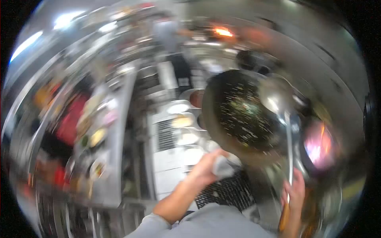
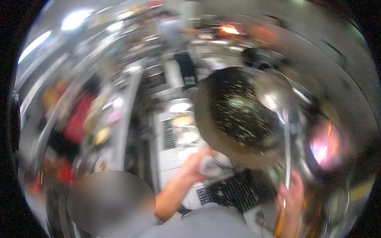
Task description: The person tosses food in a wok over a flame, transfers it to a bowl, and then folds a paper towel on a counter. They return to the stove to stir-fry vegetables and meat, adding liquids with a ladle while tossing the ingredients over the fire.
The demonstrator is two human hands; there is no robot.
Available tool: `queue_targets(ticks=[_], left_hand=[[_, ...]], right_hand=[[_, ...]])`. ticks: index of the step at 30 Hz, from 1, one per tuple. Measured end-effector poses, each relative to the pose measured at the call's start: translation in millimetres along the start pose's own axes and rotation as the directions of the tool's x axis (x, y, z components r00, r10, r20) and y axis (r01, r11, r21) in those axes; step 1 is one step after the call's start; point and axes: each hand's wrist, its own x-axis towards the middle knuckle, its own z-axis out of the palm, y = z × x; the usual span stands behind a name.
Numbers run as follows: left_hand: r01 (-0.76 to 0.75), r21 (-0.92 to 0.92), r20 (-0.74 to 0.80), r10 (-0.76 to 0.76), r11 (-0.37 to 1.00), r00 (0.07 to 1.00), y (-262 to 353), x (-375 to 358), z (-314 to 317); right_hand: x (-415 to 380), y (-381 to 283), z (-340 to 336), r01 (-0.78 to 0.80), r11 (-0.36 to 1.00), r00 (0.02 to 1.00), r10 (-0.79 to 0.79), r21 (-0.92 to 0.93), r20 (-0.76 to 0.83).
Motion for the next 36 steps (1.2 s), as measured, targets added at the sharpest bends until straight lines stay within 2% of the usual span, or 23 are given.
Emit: queue_targets(ticks=[1, 3, 6, 7, 8, 9, 11, 18, 20, 21, 22, 24, 25, 26, 27, 28, 29, 30, 31, 32, 33, 35, 36], left_hand=[[0.158, -0.114, 0.194, -0.134, 0.981, 0.972, -29, 43, 40], [0.241, -0.031, 0.325, -0.218, 0.97, 0.92, -76, 86, 144], [0.348, 0.023, 0.384, -0.33, 0.937, 0.863, -175, 170, 273], [0.433, -0.019, 0.432, -0.384, 0.901, 0.816, -103, 194, 208], [0.457, 0.039, 0.439, -0.427, 0.888, 0.791, -115, 204, 224], [0.531, 0.112, 0.517, -0.506, 0.84, 0.691, -183, 234, 295], [0.55, 0.198, 0.545, -0.558, 0.811, 0.626, -208, 258, 333], [0.636, 0.206, 0.479, -0.643, 0.744, 0.598, -265, 357, 342], [0.695, 0.249, 0.644, -0.652, 0.674, 0.401, -278, 386, 326], [0.646, 0.261, 0.606, -0.643, 0.717, 0.468, -280, 390, 321], [0.524, 0.324, 0.525, -0.61, 0.788, 0.593, -277, 389, 311], [0.199, 0.533, 0.383, -0.444, 0.822, 0.81, -260, 383, 292], [0.013, 0.659, 0.335, -0.31, 0.752, 0.89, -246, 381, 280], [-0.116, 0.769, 0.287, -0.178, 0.628, 0.941, -227, 381, 265], [-0.182, 0.853, 0.266, -0.108, 0.489, 0.958, -200, 379, 248], [-0.196, 0.925, 0.264, -0.177, 0.326, 0.948, -144, 340, 240], [-0.242, 0.962, 0.249, -0.041, 0.124, 0.968, -175, 397, 192], [-0.221, 0.937, 0.219, 0.038, 0.272, 0.975, -176, 388, 172], [-0.266, 0.941, 0.278, -0.029, 0.211, 0.96, -192, 410, 145], [-0.217, 0.965, 0.236, -0.129, 0.148, 0.963, -220, 439, 121], [-0.288, 0.943, 0.316, 0.187, -0.164, 0.93, -242, 424, 117], [-0.117, 0.993, 0.117, -0.009, -0.013, 0.993, -207, 385, 150], [-0.125, 0.99, 0.129, 0.055, -0.061, 0.99, -199, 367, 158]], right_hand=[[-9, -21, -41, -0.033, 0.999, 0.99, 0.038, 0.041, -0.132], [-20, -44, -132, 0.007, 0.977, 0.985, 0.03, 0.213, -0.17], [-24, -70, -252, 0.013, 0.893, 0.941, 0.141, 0.449, -0.308], [1, -56, -135, 0.049, 0.891, 0.912, 0.144, 0.451, -0.384], [13, -36, -140, 0.079, 0.882, 0.894, 0.143, 0.464, -0.424], [4, -55, -226, 0.075, 0.857, 0.881, 0.183, 0.51, -0.436], [22, -49, -247, 0.083, 0.844, 0.841, 0.226, 0.53, -0.492], [101, 3, -321, 0.013, 0.519, 0.947, 0.268, 0.855, -0.177], [109, 13, -323, 0.062, 0.498, 0.956, 0.22, 0.865, -0.195], [97, 12, -312, 0.173, 0.561, 0.943, 0.141, 0.809, -0.3], [93, 4, -285, 0.261, 0.561, 0.812, 0.313, 0.786, -0.493], [55, 31, -236, 0.297, 0.662, 0.835, 0.17, 0.688, -0.524], [34, 69, -225, 0.273, 0.636, 0.868, 0.161, 0.722, -0.47], [5, 124, -250, -0.243, 0.582, 0.949, 0.307, 0.776, 0.067], [10, 141, -219, -0.387, 0.669, 0.904, 0.411, 0.634, 0.119], [10, 159, -171, -0.503, 0.721, 0.857, 0.489, 0.477, 0.163], [24, 207, -142, -0.477, 0.879, 0.878, 0.475, 0.018, 0.062], [47, 251, -123, -0.344, 0.873, 0.917, 0.391, -0.346, 0.075], [66, 284, -112, -0.127, 0.747, 0.95, 0.281, -0.653, 0.137], [83, 303, -94, -0.012, 0.64, 0.985, 0.141, -0.768, 0.103], [99, 314, -79, 0.075, 0.503, 0.997, -0.024, -0.861, 0.072], [135, 324, -72, -0.225, 0.539, 0.949, 0.311, -0.812, -0.056], [141, 334, -69, -0.29, 0.451, 0.917, 0.382, -0.844, -0.111]])
